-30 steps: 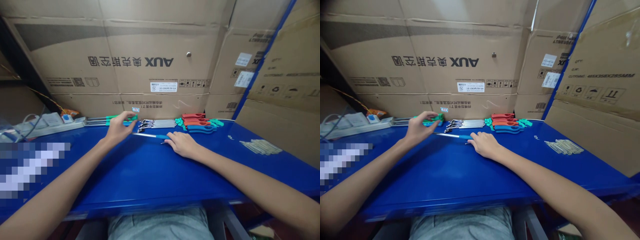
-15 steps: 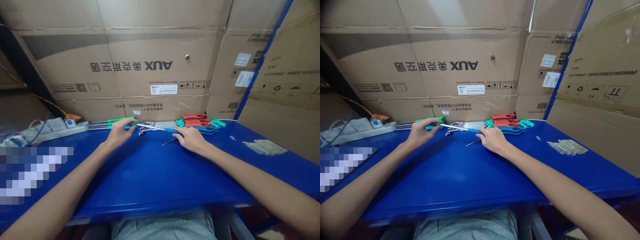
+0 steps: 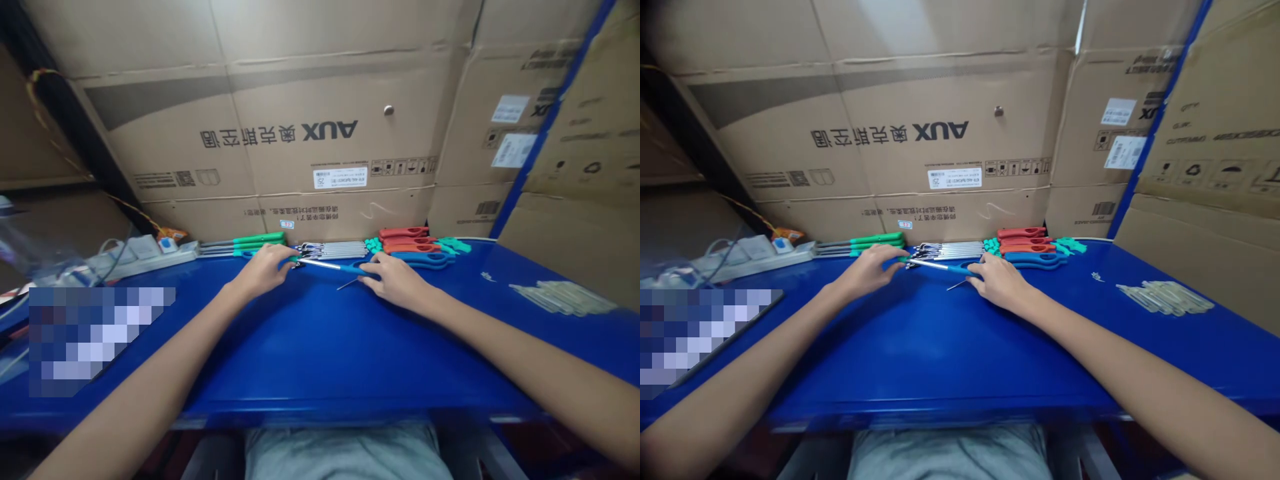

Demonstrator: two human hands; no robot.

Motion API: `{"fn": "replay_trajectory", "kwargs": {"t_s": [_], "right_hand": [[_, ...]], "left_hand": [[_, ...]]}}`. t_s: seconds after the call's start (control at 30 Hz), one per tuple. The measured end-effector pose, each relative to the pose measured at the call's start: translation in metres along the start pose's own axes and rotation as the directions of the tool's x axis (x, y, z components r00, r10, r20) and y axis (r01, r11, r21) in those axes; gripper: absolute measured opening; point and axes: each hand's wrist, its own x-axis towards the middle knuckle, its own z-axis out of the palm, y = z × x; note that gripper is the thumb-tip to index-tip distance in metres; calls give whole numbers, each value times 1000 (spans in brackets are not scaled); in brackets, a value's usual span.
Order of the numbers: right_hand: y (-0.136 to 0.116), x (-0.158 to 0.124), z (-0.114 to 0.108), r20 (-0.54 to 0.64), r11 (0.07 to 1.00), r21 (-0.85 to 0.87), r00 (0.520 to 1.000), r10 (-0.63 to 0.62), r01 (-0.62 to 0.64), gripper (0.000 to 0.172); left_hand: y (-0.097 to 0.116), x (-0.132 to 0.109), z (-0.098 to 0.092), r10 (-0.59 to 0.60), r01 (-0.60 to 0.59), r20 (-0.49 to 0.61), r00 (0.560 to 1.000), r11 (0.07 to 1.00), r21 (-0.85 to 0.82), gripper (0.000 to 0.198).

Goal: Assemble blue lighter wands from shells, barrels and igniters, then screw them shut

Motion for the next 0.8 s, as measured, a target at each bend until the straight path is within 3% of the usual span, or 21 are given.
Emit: {"fn": "replay_trajectory", "kwargs": {"t_s": [0.13, 0.4, 0.8], "right_hand": [[-8, -2, 2, 11, 995, 80, 998, -61, 60, 32], [-19, -5, 0, 115, 985, -39, 980, -160, 165, 39], [-23, -5, -1, 71, 985, -83, 987, -146, 152, 40]], "left_hand": [[16, 1, 3, 54, -54, 35, 998, 999, -9, 19], [54, 5, 9, 257, -266, 150, 955, 963, 40, 19], [65, 4, 10, 149, -149, 114, 982, 989, -8, 21]]}}
